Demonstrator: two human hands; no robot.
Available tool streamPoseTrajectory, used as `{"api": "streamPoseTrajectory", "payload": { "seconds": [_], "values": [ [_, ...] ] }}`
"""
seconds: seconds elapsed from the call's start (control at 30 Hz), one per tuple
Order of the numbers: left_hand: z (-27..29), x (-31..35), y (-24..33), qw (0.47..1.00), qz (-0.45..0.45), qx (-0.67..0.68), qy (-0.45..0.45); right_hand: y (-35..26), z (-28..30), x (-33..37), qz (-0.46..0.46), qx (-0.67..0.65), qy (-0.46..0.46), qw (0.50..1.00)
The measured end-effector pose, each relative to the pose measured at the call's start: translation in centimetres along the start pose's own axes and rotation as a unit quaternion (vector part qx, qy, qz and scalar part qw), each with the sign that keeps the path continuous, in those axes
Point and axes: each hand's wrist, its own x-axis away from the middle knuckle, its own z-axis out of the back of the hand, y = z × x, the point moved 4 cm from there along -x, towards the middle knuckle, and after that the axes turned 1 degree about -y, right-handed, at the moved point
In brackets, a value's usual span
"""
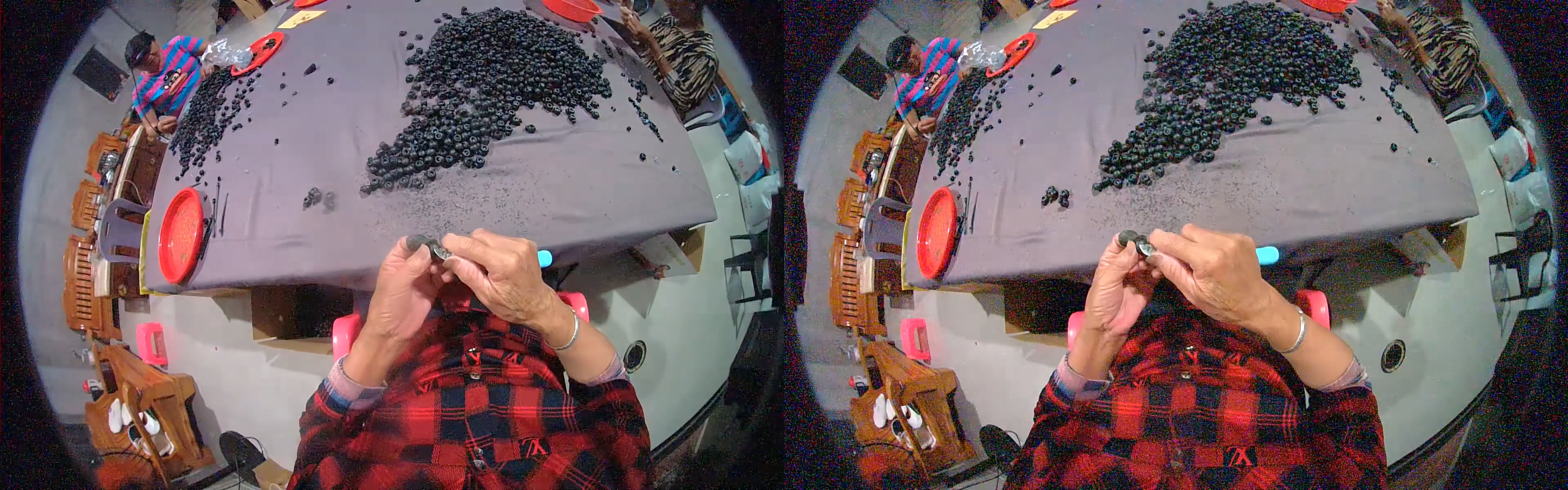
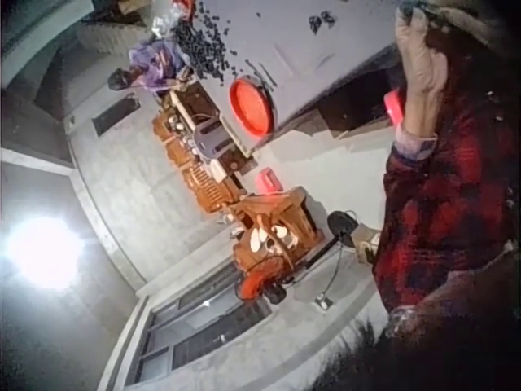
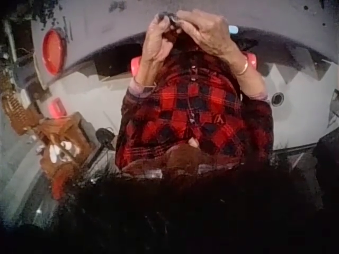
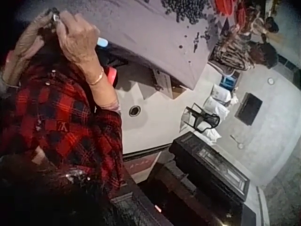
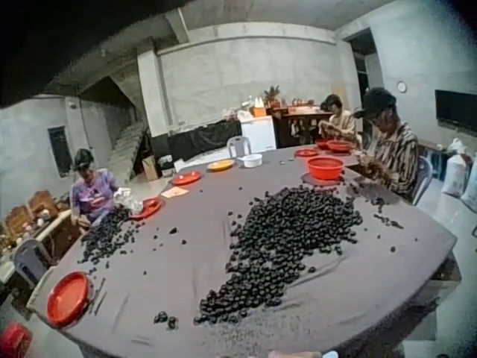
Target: Sorting and inspecting a large quantity of small black plastic pellets on a table in an industrial setting.
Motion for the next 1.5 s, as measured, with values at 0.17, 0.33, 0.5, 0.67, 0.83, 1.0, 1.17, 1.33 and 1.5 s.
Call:
{"api": "streamPoseTrajectory", "payload": {
  "seconds": [0.17, 0.33, 0.5, 0.67, 0.83, 1.0, 1.17, 1.33, 1.5],
  "values": [
    [-0.1, 0.0, -1.6, 0.999, 0.017, -0.026, -0.023, 1.4, -0.6, -0.4, -0.057, 0.016, -0.018, 0.998],
    [0.2, 0.0, -0.8, 0.999, 0.039, 0.032, 0.015, 3.3, -0.5, 0.1, -0.113, -0.145, -0.029, 0.983],
    [0.7, -0.1, -1.6, 0.997, 0.066, 0.046, 0.004, 2.5, 1.3, -1.0, -0.138, -0.168, -0.065, 0.974],
    [-0.1, -0.2, -1.8, 0.994, 0.103, 0.018, -0.016, 2.1, -0.4, -0.7, -0.149, -0.276, -0.103, 0.944],
    [0.9, -0.2, -2.4, 0.989, 0.136, 0.033, -0.048, 3.5, -2.4, -0.3, -0.206, -0.373, -0.103, 0.899],
    [4.0, -2.2, 2.4, 0.960, -0.045, -0.270, 0.066, 6.7, -2.4, -2.8, -0.139, 0.014, -0.085, 0.987],
    [11.0, -4.0, 10.2, 0.828, -0.206, -0.474, 0.219, 10.6, -3.1, -7.0, -0.089, 0.100, 0.005, 0.991],
    [13.3, -6.3, 13.1, 0.617, -0.316, -0.671, 0.264, 11.4, -5.7, -8.8, -0.080, 0.113, -0.041, 0.989],
    [11.4, -6.3, 13.2, 0.658, -0.298, -0.631, 0.285, 11.6, -6.2, -8.9, -0.077, 0.142, -0.024, 0.987]
  ]
}}
